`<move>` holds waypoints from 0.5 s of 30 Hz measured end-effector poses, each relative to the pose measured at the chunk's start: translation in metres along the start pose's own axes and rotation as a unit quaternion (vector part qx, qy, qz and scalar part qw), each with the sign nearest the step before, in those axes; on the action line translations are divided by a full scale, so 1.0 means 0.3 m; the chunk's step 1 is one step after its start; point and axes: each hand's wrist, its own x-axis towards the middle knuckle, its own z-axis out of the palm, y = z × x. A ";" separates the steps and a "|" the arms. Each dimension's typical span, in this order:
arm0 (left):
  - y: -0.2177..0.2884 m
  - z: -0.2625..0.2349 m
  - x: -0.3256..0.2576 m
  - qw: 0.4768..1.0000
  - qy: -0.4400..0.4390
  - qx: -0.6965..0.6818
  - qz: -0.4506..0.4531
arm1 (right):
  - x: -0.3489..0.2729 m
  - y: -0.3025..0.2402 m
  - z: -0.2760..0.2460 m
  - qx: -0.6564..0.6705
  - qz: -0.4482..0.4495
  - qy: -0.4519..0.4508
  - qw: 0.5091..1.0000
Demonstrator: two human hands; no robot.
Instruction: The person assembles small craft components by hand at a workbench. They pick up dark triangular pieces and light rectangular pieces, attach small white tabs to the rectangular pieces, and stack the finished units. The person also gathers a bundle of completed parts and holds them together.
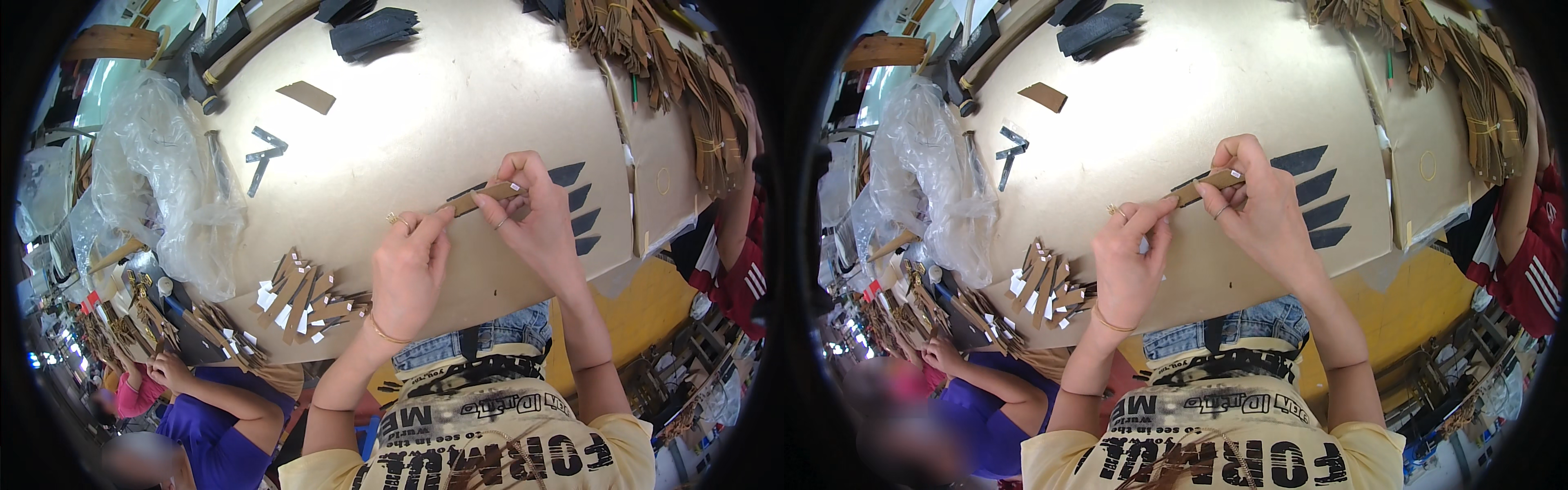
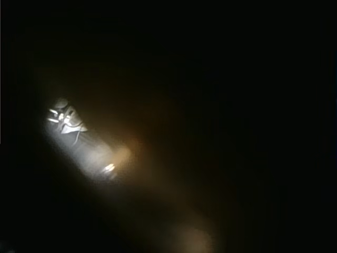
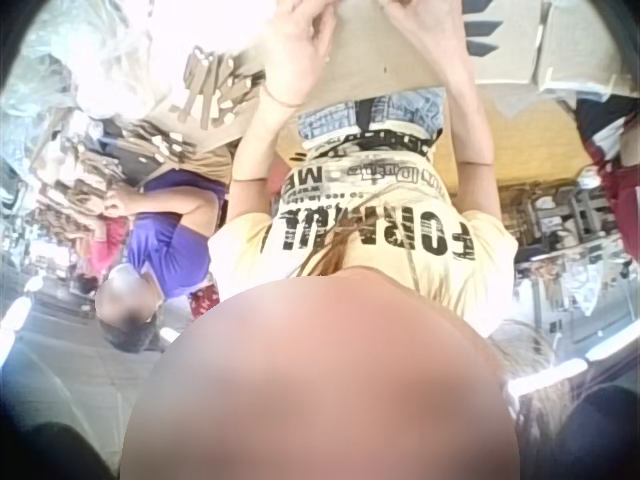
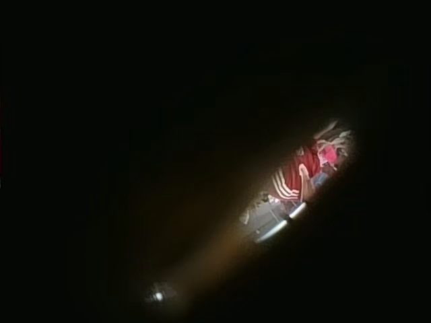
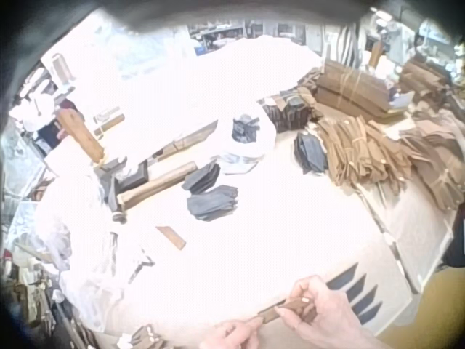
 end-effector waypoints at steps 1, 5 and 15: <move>0.000 0.004 -0.005 1.000 0.000 0.018 0.002 | 0.000 0.001 0.000 0.005 0.008 -0.002 1.000; 0.005 0.025 -0.023 0.993 0.011 0.114 0.023 | -0.004 0.008 0.002 0.007 0.017 -0.005 1.000; 0.035 0.025 -0.031 0.968 -0.050 0.245 0.020 | -0.009 0.019 -0.033 0.025 0.043 0.022 0.999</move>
